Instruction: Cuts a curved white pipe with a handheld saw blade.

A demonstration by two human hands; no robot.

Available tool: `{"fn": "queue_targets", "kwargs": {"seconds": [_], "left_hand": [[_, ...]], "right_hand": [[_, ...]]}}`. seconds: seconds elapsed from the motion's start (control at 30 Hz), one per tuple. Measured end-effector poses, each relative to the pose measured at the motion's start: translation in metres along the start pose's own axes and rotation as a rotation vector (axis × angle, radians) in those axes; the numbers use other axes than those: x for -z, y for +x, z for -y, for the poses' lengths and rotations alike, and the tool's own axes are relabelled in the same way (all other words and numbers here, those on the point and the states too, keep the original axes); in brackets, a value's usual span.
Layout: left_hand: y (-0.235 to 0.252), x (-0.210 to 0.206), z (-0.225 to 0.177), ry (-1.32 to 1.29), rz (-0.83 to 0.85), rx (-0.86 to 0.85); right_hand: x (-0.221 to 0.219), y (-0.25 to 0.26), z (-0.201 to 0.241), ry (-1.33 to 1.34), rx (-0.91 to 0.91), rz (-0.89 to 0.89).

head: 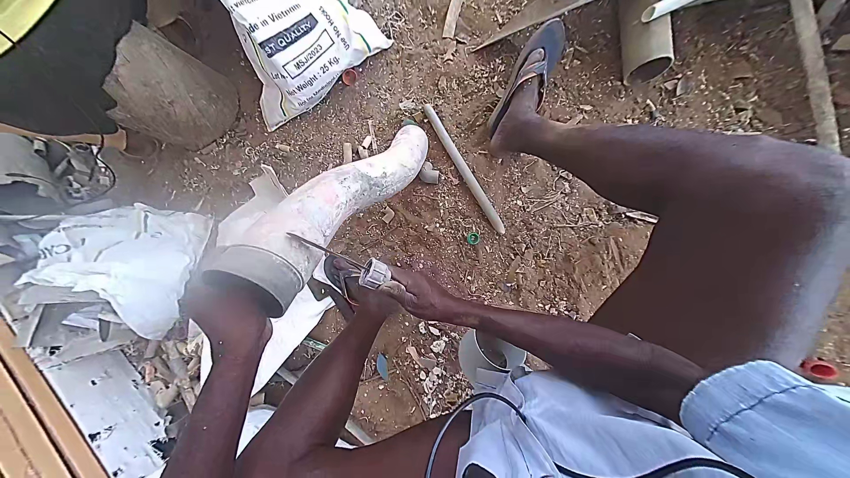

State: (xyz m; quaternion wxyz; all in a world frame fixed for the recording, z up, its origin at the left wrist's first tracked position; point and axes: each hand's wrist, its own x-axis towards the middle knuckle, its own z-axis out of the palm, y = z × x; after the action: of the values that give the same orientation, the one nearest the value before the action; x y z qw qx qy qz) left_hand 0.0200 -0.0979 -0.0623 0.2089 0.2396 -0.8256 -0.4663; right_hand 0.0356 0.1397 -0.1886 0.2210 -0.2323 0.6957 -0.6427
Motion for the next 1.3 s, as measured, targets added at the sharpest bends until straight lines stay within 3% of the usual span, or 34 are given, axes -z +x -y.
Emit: {"fn": "queue_targets", "kwargs": {"seconds": [0.1,0.3,0.4,0.5,0.7,0.8,0.87,1.1,1.2,1.3], "left_hand": [[-0.002,0.004,0.008,-0.013,0.008,0.01],[0.002,0.001,-0.002,0.043,-0.001,0.002],[0.001,0.001,-0.002,0.024,-0.005,0.024],[-0.003,0.003,0.005,0.013,-0.025,0.051],[0.001,0.0,-0.003,0.047,-0.028,0.02],[0.001,0.001,-0.001,0.011,-0.007,0.042],[0.005,0.001,0.0,0.003,-0.017,0.06],[0.004,0.0,-0.008,0.026,-0.007,0.045],[0.0,-0.003,-0.011,-0.026,0.0,0.088],[-0.003,-0.001,-0.01,-0.076,-0.002,0.144]], "right_hand": [[0.005,-0.007,-0.001,0.007,-0.004,0.038],[0.006,0.006,0.029,0.054,0.198,-0.137],[-0.002,0.0,-0.005,0.002,-0.022,0.005],[0.004,-0.008,-0.011,-0.014,-0.08,0.0],[0.01,0.007,0.027,0.011,0.141,-0.125],[-0.001,0.0,-0.013,-0.018,-0.078,0.043],[0.008,-0.004,-0.027,-0.02,-0.162,0.064],[0.016,0.007,0.023,-0.014,0.155,-0.093],[0.001,0.013,-0.007,-0.049,0.053,0.039],[0.0,0.011,-0.01,-0.03,-0.042,0.071]]}}
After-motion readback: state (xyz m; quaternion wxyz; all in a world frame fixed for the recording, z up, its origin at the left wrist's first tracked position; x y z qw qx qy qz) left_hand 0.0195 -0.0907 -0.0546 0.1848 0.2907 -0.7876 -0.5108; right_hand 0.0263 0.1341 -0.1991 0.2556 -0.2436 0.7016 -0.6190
